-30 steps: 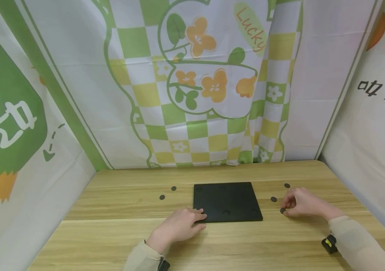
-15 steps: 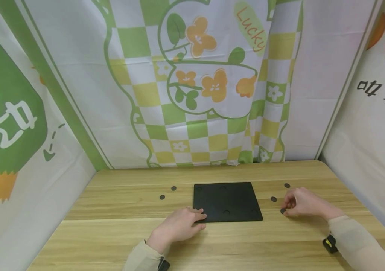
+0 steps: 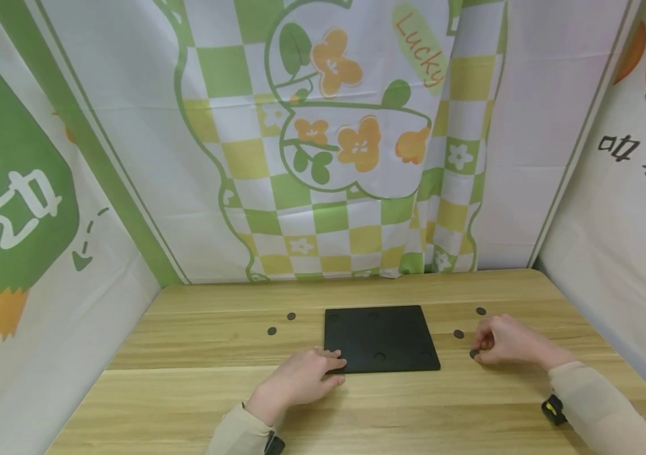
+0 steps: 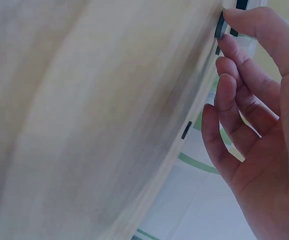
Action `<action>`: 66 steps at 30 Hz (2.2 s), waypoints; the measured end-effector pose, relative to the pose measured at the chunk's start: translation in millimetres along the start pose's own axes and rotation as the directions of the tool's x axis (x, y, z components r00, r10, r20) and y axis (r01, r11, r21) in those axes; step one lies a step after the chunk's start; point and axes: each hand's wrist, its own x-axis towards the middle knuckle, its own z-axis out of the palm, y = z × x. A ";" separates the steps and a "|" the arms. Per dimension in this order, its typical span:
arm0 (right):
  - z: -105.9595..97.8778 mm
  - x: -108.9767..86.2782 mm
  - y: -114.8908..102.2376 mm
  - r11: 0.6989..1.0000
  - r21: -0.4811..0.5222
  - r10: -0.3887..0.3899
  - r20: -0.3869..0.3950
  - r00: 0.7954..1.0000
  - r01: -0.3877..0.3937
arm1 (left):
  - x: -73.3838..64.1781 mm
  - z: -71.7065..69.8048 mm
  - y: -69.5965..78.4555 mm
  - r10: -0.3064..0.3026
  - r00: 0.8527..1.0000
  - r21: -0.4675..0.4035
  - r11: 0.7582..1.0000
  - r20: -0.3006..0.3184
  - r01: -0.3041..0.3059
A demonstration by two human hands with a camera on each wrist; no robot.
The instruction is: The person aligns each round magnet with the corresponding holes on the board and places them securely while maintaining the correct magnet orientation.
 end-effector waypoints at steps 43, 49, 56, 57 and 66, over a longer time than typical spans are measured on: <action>3.0 3.4 -9.4 0.999 -0.032 0.021 -0.016 1.000 -0.022 | -2.3 -2.6 0.8 0.012 1.000 0.004 1.000 -0.011 -0.012; 4.4 5.6 -11.6 1.000 -0.026 0.015 -0.024 1.000 -0.015 | -2.0 -1.7 0.4 0.016 1.000 0.009 1.000 -0.017 -0.016; 7.0 9.2 -14.6 1.000 -0.004 -0.028 -0.049 0.998 0.028 | -2.4 -2.1 1.0 0.012 1.000 0.016 1.000 -0.019 -0.011; 7.4 9.5 -14.7 0.999 -0.004 -0.032 -0.053 0.998 0.032 | -2.5 -2.1 1.0 0.012 1.000 0.015 1.000 -0.019 -0.012; 10.0 12.6 -14.7 0.997 0.025 -0.070 -0.065 0.995 0.072 | -2.7 -2.5 1.2 0.014 1.000 0.010 1.000 -0.019 -0.013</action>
